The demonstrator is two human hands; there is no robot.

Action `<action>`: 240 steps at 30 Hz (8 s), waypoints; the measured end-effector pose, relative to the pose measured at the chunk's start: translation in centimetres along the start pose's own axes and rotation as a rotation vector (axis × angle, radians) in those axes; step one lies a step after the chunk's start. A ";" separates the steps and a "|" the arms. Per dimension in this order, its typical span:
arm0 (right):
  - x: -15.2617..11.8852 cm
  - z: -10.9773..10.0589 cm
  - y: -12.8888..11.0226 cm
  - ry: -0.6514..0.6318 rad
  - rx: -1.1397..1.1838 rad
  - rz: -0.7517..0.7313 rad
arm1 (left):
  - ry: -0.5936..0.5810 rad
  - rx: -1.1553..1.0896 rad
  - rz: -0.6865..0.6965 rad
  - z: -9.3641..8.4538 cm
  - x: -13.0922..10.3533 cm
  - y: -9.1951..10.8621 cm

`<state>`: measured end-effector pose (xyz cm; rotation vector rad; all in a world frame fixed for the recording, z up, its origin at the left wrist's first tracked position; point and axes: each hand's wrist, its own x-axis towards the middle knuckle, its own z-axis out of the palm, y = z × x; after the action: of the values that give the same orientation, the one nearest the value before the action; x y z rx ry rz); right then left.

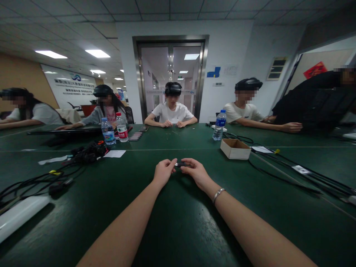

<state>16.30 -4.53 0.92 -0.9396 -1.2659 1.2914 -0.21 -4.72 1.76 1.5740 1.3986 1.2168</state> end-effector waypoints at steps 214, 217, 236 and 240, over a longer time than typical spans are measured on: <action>-0.2 0.0 -0.7 -0.066 0.085 0.061 | -0.081 0.059 -0.004 -0.2 0.8 -1.2; -0.2 0.1 -0.7 -0.034 0.099 0.069 | -0.094 0.031 0.007 -0.1 0.6 -0.9; -0.6 0.5 -0.8 -0.164 -0.339 -0.092 | -0.230 0.107 0.135 -0.5 -0.6 0.3; -1.5 1.2 -1.1 -0.128 -0.757 -0.311 | -0.233 0.279 0.187 -0.5 -0.8 0.3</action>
<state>15.55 -6.36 1.99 -1.1185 -1.9743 0.6232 -0.54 -5.61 2.08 2.0073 1.3346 0.9321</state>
